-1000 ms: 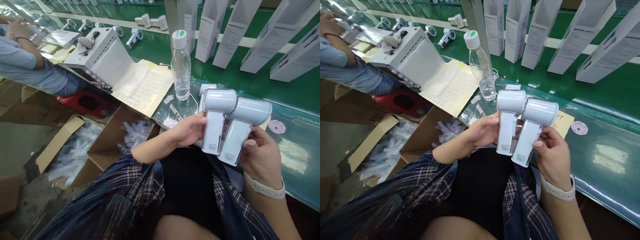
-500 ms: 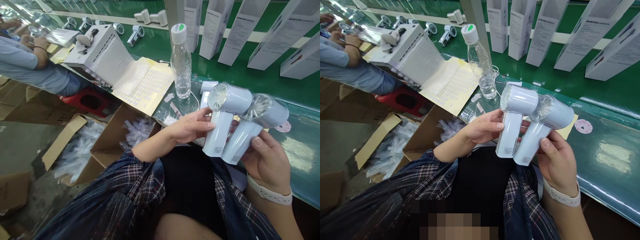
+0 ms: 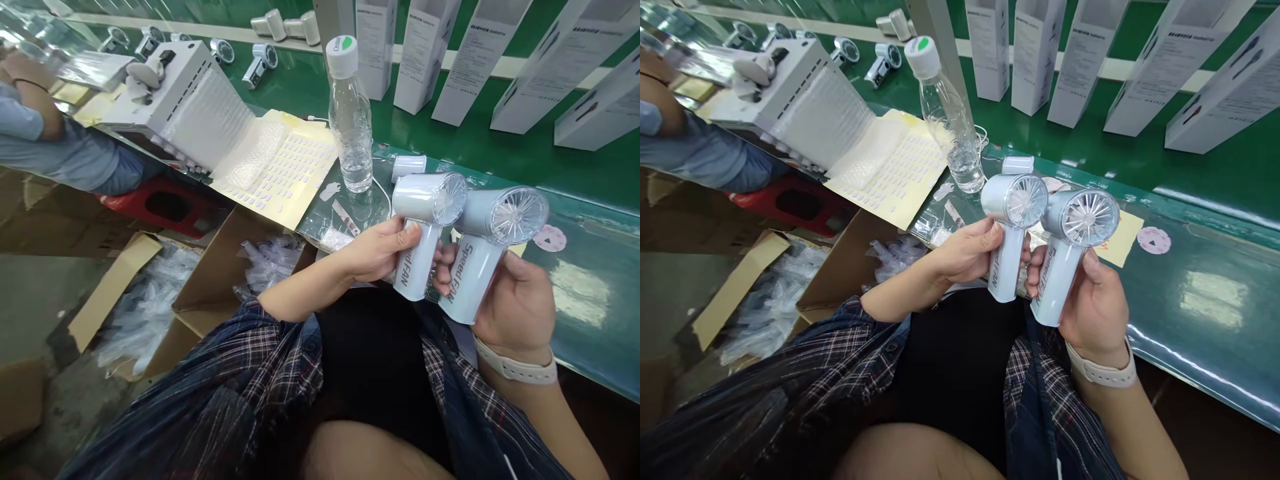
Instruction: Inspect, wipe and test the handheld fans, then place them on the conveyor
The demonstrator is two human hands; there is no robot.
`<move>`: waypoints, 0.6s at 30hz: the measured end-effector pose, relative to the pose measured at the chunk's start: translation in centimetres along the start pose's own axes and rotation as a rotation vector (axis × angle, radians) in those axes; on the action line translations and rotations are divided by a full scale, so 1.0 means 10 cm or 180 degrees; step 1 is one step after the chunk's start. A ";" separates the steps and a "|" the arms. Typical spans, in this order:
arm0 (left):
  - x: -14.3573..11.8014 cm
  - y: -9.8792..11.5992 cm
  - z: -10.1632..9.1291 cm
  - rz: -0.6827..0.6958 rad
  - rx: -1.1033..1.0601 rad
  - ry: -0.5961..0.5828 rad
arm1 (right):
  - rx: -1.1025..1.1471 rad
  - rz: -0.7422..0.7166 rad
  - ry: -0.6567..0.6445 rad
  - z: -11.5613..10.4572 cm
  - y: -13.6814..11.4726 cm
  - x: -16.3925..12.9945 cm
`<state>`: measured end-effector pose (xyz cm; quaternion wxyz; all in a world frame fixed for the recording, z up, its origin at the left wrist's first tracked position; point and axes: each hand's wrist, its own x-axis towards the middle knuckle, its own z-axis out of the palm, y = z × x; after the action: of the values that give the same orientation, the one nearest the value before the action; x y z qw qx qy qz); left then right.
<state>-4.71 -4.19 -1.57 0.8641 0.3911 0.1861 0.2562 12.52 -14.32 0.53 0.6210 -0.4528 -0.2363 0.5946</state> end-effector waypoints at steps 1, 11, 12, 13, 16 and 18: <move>0.00 0.01 -0.01 -0.0026 -0.0053 0.0008 | 0.0023 -0.0064 0.0023 -0.01 0.00 0.00; -0.05 0.13 -0.05 0.0089 0.0183 0.0095 | -0.0053 -0.0877 0.0763 -0.15 -0.05 0.03; -0.04 0.12 -0.06 0.0143 0.0298 0.0116 | -0.0073 -0.0868 0.0785 -0.14 -0.04 0.03; -0.03 0.11 -0.07 0.0236 0.0400 0.0138 | -0.0099 -0.0830 0.0802 -0.12 -0.04 0.03; 0.02 0.05 -0.09 0.0532 0.0580 0.0209 | -0.0145 -0.0665 0.0856 -0.07 -0.01 0.03; 0.05 0.02 -0.11 0.0598 0.0609 0.0238 | -0.0107 -0.0563 0.0881 -0.06 0.01 0.04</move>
<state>-4.95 -3.16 -2.13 0.7876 0.4776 0.2044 0.3315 13.01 -14.12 0.06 0.6899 -0.5181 -0.1974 0.4654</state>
